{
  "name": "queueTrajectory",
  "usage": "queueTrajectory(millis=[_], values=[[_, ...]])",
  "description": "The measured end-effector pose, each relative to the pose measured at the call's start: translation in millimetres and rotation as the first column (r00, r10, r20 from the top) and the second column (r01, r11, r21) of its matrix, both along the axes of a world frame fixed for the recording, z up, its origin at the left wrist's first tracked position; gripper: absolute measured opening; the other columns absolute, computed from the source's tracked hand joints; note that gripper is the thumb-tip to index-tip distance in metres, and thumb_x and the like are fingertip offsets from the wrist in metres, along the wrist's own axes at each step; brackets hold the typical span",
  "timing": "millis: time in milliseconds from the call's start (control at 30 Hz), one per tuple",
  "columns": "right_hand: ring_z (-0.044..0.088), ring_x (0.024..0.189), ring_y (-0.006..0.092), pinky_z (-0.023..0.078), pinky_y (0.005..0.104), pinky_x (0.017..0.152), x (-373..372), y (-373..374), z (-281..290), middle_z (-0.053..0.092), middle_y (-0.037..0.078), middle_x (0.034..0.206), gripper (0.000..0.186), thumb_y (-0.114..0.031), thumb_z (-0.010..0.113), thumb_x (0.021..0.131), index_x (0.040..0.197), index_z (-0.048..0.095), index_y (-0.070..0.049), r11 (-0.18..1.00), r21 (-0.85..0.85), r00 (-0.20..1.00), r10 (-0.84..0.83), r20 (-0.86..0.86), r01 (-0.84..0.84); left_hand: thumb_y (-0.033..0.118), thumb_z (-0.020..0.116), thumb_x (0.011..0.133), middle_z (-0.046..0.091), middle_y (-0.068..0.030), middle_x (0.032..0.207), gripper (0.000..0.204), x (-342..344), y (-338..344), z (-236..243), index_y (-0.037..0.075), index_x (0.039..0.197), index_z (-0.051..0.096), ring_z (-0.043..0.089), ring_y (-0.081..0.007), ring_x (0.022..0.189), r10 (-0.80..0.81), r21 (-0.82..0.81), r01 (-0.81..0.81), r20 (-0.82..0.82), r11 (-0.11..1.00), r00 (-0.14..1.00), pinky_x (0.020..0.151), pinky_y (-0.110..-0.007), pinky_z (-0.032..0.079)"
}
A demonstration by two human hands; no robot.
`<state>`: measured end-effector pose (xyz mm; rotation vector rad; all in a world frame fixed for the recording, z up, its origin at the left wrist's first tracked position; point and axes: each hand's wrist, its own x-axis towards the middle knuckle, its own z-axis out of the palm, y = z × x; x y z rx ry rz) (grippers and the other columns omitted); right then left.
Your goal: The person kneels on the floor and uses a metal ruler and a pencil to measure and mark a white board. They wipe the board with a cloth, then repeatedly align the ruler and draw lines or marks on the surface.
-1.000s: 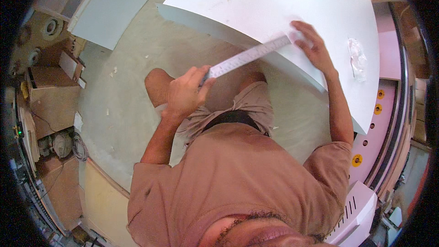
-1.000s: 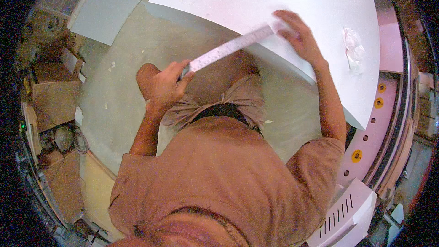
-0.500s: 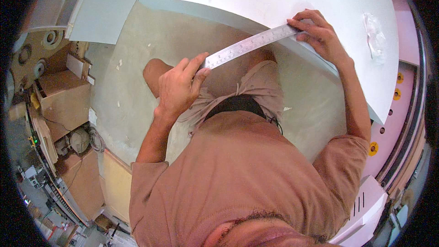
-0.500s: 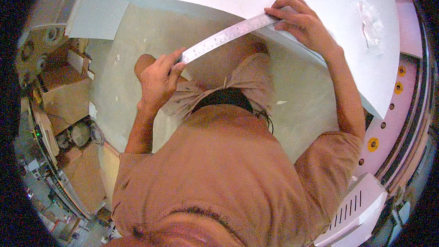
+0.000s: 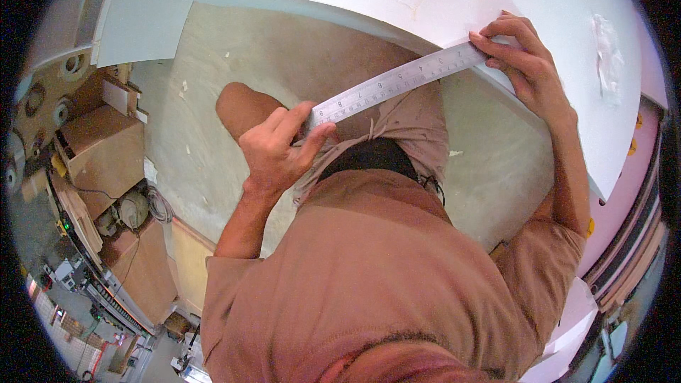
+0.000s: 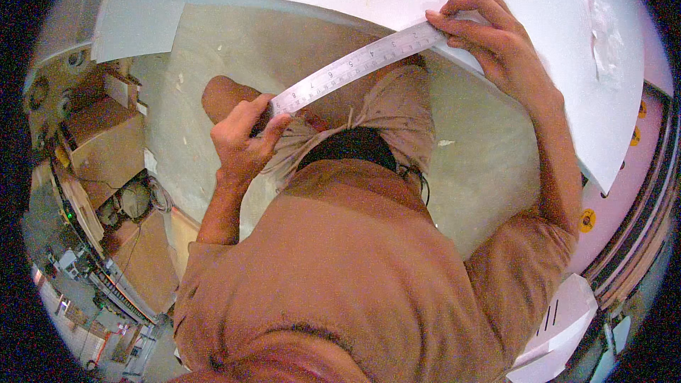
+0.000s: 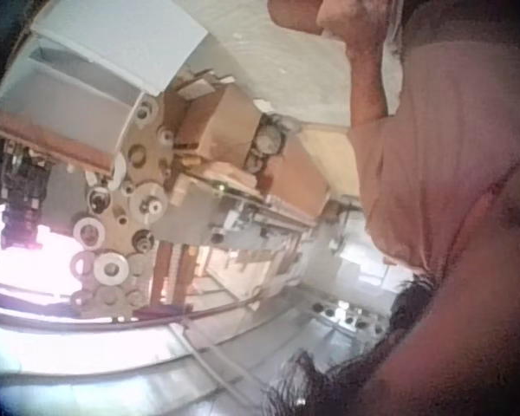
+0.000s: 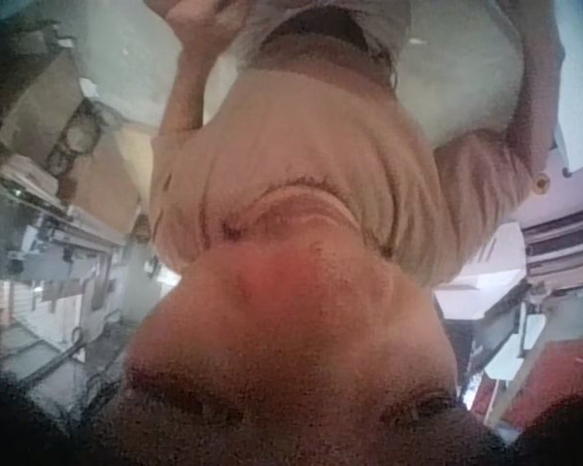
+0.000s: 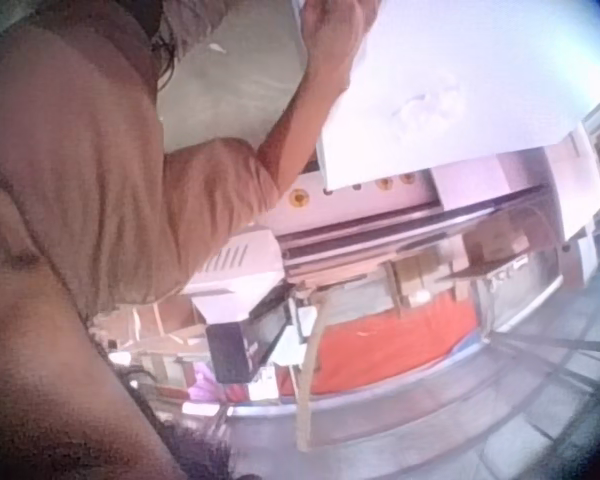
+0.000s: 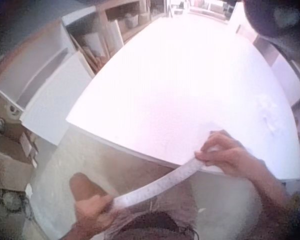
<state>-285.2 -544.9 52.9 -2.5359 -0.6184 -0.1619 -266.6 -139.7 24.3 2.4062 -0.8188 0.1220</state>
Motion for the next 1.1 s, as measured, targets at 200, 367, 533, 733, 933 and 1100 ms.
queueTrajectory(millis=[200, 367, 533, 733, 933, 1100], values=[[0.059, 0.115, 0.0281, 0.052, 0.0363, 0.098, 4.0, -5.7, -2.2, 0.063, 0.009, 0.118, 0.046, 0.002, 0.072, 0.083, 0.126, 0.074, -0.013, 0.995, 0.073, 0.997, -0.065, -0.028, 0.067, 0.035, 0.084, 0.085, 0.058, -0.0041, 0.063, 0.032, 18.7, -7.7, -1.3, 0.007, 0.098, 0.073, 0.055, -0.016, 0.051, -0.039, -0.008, 0.039, 0.017, 0.999, 0.999, 0.046, -0.032, 0.043], [0.061, 0.118, 0.0263, 0.046, 0.0413, 0.11, 8.4, -19.8, -9.0, 0.062, 0.008, 0.121, 0.045, 0.006, 0.07, 0.082, 0.125, 0.074, -0.007, 0.995, 0.002, 0.995, -0.1, 0.003, 0.1, 0.038, 0.083, 0.085, 0.062, -0.0059, 0.065, 0.034, 36.8, -23.0, 0.1, 0.008, 0.097, 0.074, 0.059, -0.0177, 0.052, -0.051, 0.006, 0.051, 0.056, 0.999, 0.997, 0.046, -0.031, 0.044], [0.06, 0.119, 0.0254, 0.048, 0.0362, 0.105, 5.6, -26.3, -2.8, 0.061, 0.009, 0.124, 0.041, 0.002, 0.068, 0.088, 0.128, 0.072, -0.006, 0.986, -0.032, 0.983, -0.168, -0.074, 0.166, 0.045, 0.08, 0.087, 0.067, -0.0071, 0.073, 0.038, 35.7, -33.2, 10.8, 0.009, 0.096, 0.075, 0.064, -0.0206, 0.057, 0.018, 0.142, -0.027, 0.064, 0.989, 0.998, 0.051, -0.035, 0.049], [0.061, 0.12, 0.0239, 0.05, 0.0351, 0.103, -2.4, -14.7, 0.3, 0.061, 0.008, 0.129, 0.039, -0.005, 0.067, 0.093, 0.131, 0.071, -0.011, 0.989, -0.032, 0.988, -0.146, -0.043, 0.145, 0.043, 0.078, 0.088, 0.068, -0.0071, 0.075, 0.037, 13.8, -25.9, 22.5, 0.01, 0.103, 0.075, 0.066, -0.0231, 0.061, 0.035, 0.112, -0.026, -0.079, 0.993, 0.996, 0.054, -0.036, 0.05], [0.064, 0.115, 0.0225, 0.053, 0.0348, 0.099, -0.3, -7.9, -5.0, 0.063, 0.006, 0.127, 0.037, -0.005, 0.067, 0.093, 0.13, 0.072, -0.013, 0.985, -0.053, 0.986, -0.165, 0.03, 0.166, 0.04, 0.078, 0.089, 0.068, -0.0067, 0.074, 0.036, 10.8, -14.9, 16.3, 0.011, 0.11, 0.073, 0.065, -0.0222, 0.06, -0.033, 0.145, 0.034, -0.015, 0.989, 0.999, 0.053, -0.036, 0.049], [0.064, 0.116, 0.0234, 0.053, 0.0336, 0.098, 5.8, -10.3, -6.1, 0.064, 0.007, 0.124, 0.036, -0.002, 0.068, 0.092, 0.127, 0.072, -0.009, 0.977, -0.036, 0.977, -0.212, 0.001, 0.212, 0.041, 0.079, 0.088, 0.066, -0.0064, 0.07, 0.037, 24.8, -16.3, 4.5, 0.009, 0.106, 0.074, 0.063, -0.022, 0.054, -0.037, 0.095, 0.036, 0.006, 0.995, 0.999, 0.049, -0.036, 0.048]])
